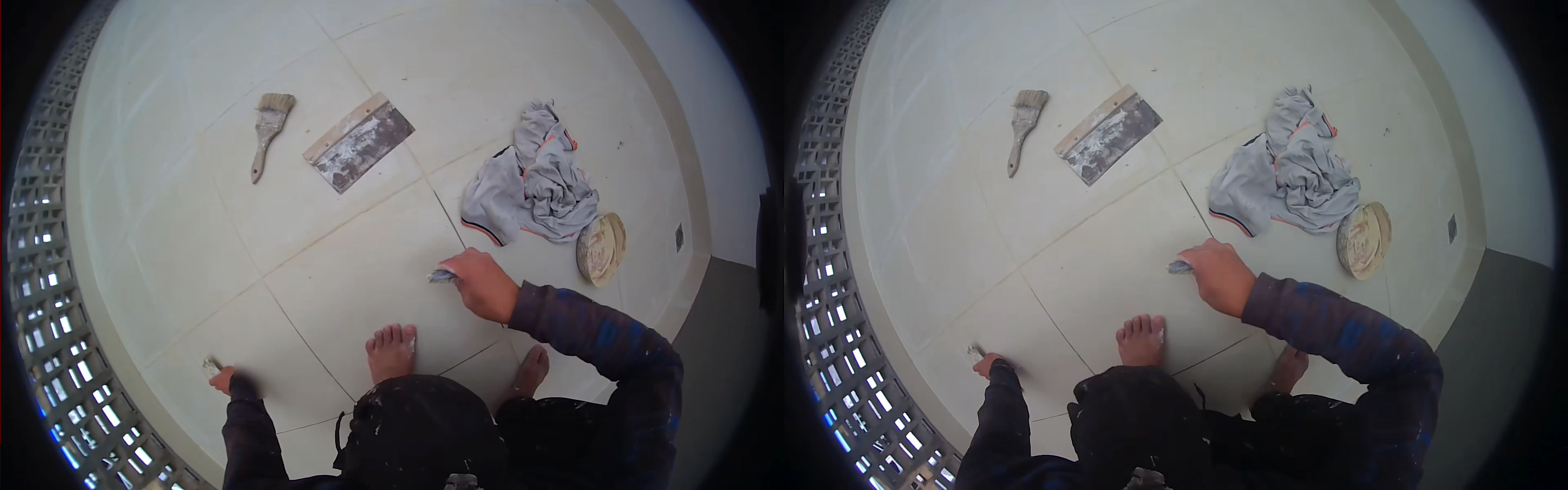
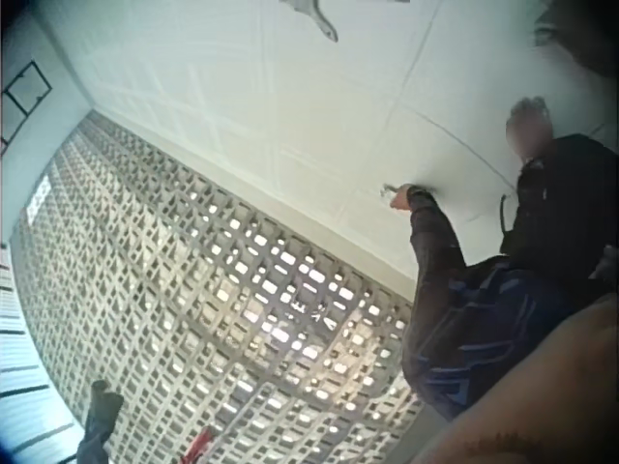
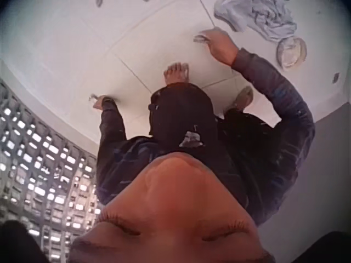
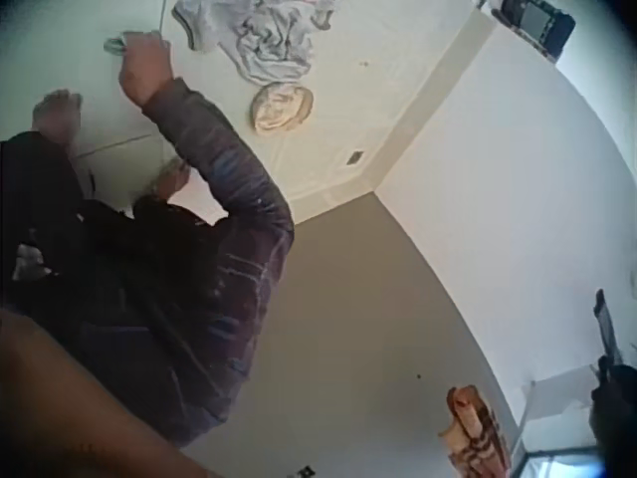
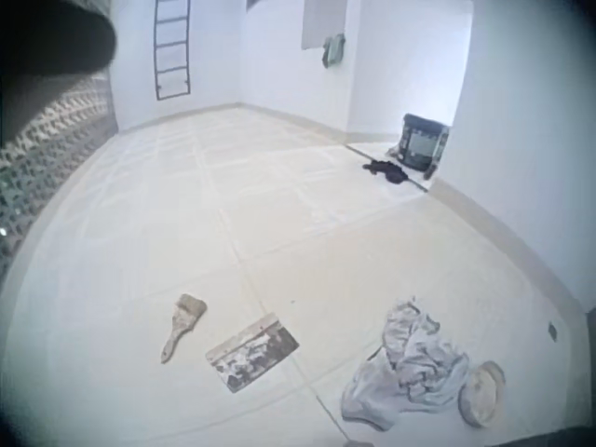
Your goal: The person applies grout to tile joints on a floor using small scrapers and wipes away excess with a cloth and a brush.
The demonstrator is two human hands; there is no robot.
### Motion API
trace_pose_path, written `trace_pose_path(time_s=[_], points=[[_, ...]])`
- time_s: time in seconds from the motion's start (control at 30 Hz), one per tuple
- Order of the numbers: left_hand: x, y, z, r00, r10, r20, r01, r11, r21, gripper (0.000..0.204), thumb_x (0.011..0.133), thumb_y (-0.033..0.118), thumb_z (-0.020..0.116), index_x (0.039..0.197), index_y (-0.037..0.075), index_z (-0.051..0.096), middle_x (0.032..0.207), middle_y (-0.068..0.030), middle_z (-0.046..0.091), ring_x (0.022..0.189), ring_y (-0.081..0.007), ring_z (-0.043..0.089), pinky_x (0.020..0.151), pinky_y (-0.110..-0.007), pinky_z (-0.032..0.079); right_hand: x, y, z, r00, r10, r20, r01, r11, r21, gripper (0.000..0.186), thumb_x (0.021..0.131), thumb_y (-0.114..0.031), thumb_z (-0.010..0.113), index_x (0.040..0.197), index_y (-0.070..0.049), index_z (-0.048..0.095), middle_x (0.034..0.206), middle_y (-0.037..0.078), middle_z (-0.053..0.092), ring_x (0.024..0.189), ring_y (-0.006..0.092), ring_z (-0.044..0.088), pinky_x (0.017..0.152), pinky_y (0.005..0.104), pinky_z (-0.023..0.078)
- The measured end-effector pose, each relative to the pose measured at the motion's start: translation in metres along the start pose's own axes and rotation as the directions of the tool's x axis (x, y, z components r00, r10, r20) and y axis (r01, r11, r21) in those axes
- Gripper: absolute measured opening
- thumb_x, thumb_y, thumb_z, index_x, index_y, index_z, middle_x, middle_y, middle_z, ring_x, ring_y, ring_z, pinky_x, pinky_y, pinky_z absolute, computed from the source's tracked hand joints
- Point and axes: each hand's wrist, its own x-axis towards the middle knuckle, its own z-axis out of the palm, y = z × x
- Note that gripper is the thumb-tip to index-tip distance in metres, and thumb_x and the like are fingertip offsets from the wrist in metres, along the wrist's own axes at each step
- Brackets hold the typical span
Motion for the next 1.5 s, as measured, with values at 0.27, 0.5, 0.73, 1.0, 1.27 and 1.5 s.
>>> trace_pose_path(time_s=[0.27, 0.5, 0.73, 1.0, 1.27, 1.5], points=[[0.003, 0.02, 0.007, 0.62, 0.784, -0.005, -0.784, 0.62, 0.03, 0.033, 0.087, 0.005, 0.059, 0.116, -0.009, 0.054, 0.113, -0.0281, 0.063, 0.09, -0.0467, 0.064, 0.084, -0.05, 0.054, -0.136, 0.06, -0.2, 0.919, 0.339, 0.199, -0.392, 0.75, 0.532, 0.032, 0.095, 0.001, 0.054, 0.127, 0.006, 0.058, 0.12, 0.009, 0.066, 0.108, 0.0094, 0.061, 0.092, 0.0302, 0.052], [-0.243, 0.081, -0.109, 0.082, 0.696, 0.713, -0.164, 0.715, -0.679, 0.044, 0.104, 0.021, 0.053, 0.143, 0.002, 0.049, 0.103, -0.0111, 0.064, 0.076, -0.0137, 0.062, 0.069, -0.032, 0.059, -0.167, 0.076, -0.183, 0.935, 0.34, 0.101, -0.219, 0.331, 0.918, 0.043, 0.101, -0.001, 0.044, 0.142, 0.01, 0.042, 0.135, 0.013, 0.058, 0.119, 0.0217, 0.062, 0.105, 0.0373, 0.052], [-0.41, 0.128, -0.272, -0.316, 0.621, 0.718, -0.209, 0.692, -0.691, 0.036, 0.108, 0.033, 0.05, 0.131, 0.006, 0.047, 0.084, -0.0037, 0.059, 0.062, -0.0084, 0.056, 0.054, -0.024, 0.052, -0.165, 0.069, -0.121, 0.972, 0.194, -0.132, 0.101, 0.158, 0.982, 0.045, 0.101, -0.007, 0.052, 0.144, 0.003, 0.044, 0.131, 0.008, 0.061, 0.116, 0.014, 0.061, 0.1, 0.0319, 0.05], [-0.407, 0.09, -0.302, -0.267, 0.704, 0.658, -0.236, 0.614, -0.753, 0.033, 0.101, 0.008, 0.048, 0.133, 0.005, 0.045, 0.087, -0.0003, 0.056, 0.061, -0.0049, 0.047, 0.052, -0.022, 0.043, -0.113, 0.095, -0.074, 0.984, 0.176, 0.039, -0.098, 0.336, 0.937, 0.037, 0.096, -0.004, 0.055, 0.132, 0.004, 0.058, 0.117, 0.004, 0.069, 0.102, 0.0099, 0.065, 0.088, 0.0278, 0.054], [-0.36, 0.016, -0.308, -0.006, 0.73, 0.684, -0.163, 0.674, -0.721, 0.024, 0.101, 0.008, 0.049, 0.125, 0.005, 0.05, 0.086, 0.0005, 0.057, 0.064, -0.0045, 0.049, 0.053, -0.022, 0.042, -0.001, 0.191, -0.009, 0.944, 0.328, -0.043, -0.098, 0.4, 0.911, 0.023, 0.091, -0.01, 0.062, 0.113, -0.006, 0.067, 0.097, -0.002, 0.066, 0.088, 0.0082, 0.061, 0.076, 0.0275, 0.052], [-0.333, -0.028, -0.288, 0.204, 0.652, 0.73, 0.114, 0.725, -0.679, 0.03, 0.102, 0.008, 0.049, 0.132, 0.009, 0.046, 0.08, 0.0008, 0.055, 0.057, -0.0023, 0.043, 0.048, -0.02, 0.036, 0.024, 0.18, -0.076, 0.954, 0.277, -0.116, -0.045, 0.516, 0.856, 0.017, 0.093, -0.009, 0.06, 0.109, -0.009, 0.066, 0.092, -0.004, 0.063, 0.085, 0.0083, 0.06, 0.076, 0.0289, 0.05]])
